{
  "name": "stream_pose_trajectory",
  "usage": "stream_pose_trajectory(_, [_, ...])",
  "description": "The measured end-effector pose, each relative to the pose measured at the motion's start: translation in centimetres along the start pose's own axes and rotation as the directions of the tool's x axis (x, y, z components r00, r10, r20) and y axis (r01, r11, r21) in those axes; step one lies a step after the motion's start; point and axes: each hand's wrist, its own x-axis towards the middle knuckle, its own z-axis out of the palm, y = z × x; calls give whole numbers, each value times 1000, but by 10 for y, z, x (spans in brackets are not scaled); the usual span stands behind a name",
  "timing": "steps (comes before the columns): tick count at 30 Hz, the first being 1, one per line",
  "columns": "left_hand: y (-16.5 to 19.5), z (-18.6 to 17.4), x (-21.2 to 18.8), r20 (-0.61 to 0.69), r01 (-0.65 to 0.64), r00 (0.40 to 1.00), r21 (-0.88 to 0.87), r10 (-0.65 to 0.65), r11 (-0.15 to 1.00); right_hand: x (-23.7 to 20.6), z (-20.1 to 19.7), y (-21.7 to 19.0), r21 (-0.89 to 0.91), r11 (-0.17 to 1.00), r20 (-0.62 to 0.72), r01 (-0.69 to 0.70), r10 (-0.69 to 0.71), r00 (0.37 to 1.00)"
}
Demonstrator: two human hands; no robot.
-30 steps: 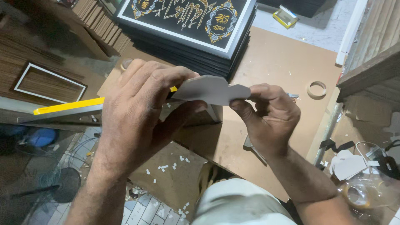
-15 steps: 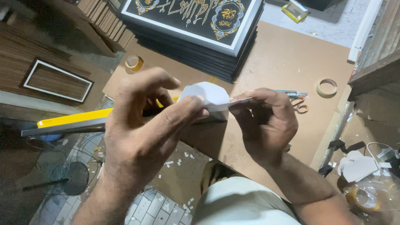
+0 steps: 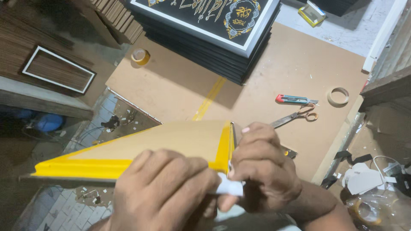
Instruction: The person applies yellow tape along the edges of framed backing boards on a workbench, pressing the tape down around each frame border and trimming the excess with a utility knife. They finish one board, set it on a stack of completed frames, and begin taping the next board.
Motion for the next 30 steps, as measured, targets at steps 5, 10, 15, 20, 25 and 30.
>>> stream_pose_trajectory(5, [25, 15, -49, 90, -37, 996, 173, 22, 984, -29, 4, 2, 153, 979, 30, 135, -141, 990])
stream_pose_trajectory(10, [15, -4, -73, 79, 139, 980, 373, -181, 918, -56, 37, -6, 23, 970, -201, 243, -234, 951])
stream_pose_trajectory(15, [-10, 15, -138, 317, 201, 913, 195, -256, 960, -85, 14, 11, -82, 972, 64, 221, -216, 974])
stream_pose_trajectory(20, [-2, 122, -190, 303, 336, 895, 20, -326, 941, -159, -1, 75, -329, 864, 453, 382, -211, 866])
stream_pose_trajectory(25, [-23, 266, -210, 241, 354, 888, 185, -391, 917, -228, 40, 129, -450, 862, 573, 232, 80, 816])
stream_pose_trajectory(30, [-31, 359, -230, 238, 405, 870, 155, -432, 901, -257, 65, 151, -506, 863, 521, -20, 324, 790])
